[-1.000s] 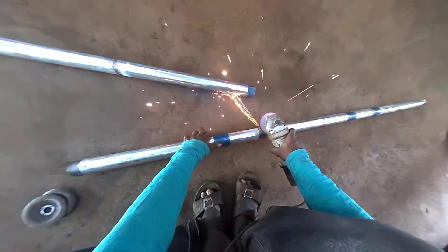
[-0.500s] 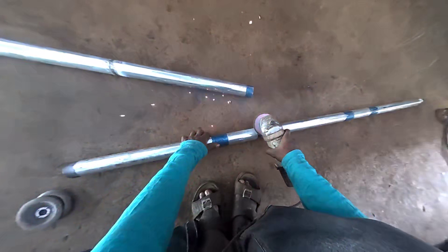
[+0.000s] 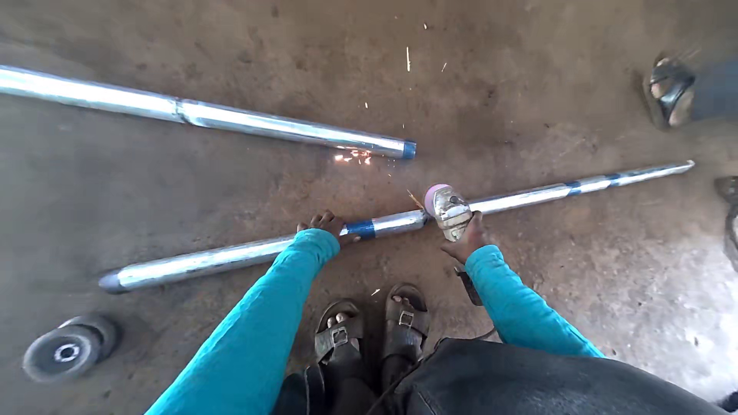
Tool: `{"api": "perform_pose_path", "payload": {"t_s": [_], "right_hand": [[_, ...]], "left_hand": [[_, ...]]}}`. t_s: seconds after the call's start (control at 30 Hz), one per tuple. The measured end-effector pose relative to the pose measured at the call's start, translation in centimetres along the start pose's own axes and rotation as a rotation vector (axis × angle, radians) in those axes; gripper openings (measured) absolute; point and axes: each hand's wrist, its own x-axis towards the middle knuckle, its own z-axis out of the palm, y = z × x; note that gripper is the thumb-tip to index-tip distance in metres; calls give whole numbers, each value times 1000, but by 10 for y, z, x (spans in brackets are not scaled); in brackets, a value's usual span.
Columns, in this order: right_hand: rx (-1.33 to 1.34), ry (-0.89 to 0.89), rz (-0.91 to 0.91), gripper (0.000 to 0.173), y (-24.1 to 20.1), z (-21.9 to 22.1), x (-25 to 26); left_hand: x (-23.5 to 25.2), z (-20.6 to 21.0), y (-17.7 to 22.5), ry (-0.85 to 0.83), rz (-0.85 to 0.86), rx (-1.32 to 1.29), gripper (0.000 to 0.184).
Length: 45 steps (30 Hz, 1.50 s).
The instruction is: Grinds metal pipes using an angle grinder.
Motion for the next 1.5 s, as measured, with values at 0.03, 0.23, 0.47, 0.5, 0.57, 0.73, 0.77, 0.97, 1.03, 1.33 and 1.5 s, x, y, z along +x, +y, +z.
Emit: {"api": "perform_pose_path", "payload": {"t_s": [0.03, 0.23, 0.47, 0.5, 0.57, 0.73, 0.77, 0.97, 1.03, 1.33, 1.5], "right_hand": [[-28, 8, 4, 111, 0, -2, 1], [-13, -9, -12, 111, 3, 0, 0], [-70, 1, 15, 112, 3, -6, 5], [-78, 0, 14, 112, 4, -6, 5], [-54, 2, 5, 112, 5, -3, 3], [4, -10, -8, 111, 3, 1, 0], [-14, 4, -6, 110, 4, 0, 1], [-53, -5, -10, 111, 1, -1, -2], [-27, -2, -21, 111, 1, 2, -2], [-51, -45, 16, 116, 0, -5, 1], [-29, -26, 57, 113, -3, -12, 8]], "left_hand": [[2, 1, -1, -2, -1, -6, 67], [10, 0, -2, -25, 11, 8, 68], [3, -7, 1, -58, 21, -25, 67], [3, -8, 0, -62, 17, -28, 68], [7, -3, -4, -20, 39, -46, 67], [7, 0, -5, 2, 34, -68, 65], [7, 0, -4, -1, 40, -62, 64], [12, 4, -7, 1, 35, -36, 66], [10, 5, -8, 23, 49, -46, 64], [7, 4, -6, 30, 30, -3, 65], [2, 3, -1, 50, 7, -14, 64]]}}
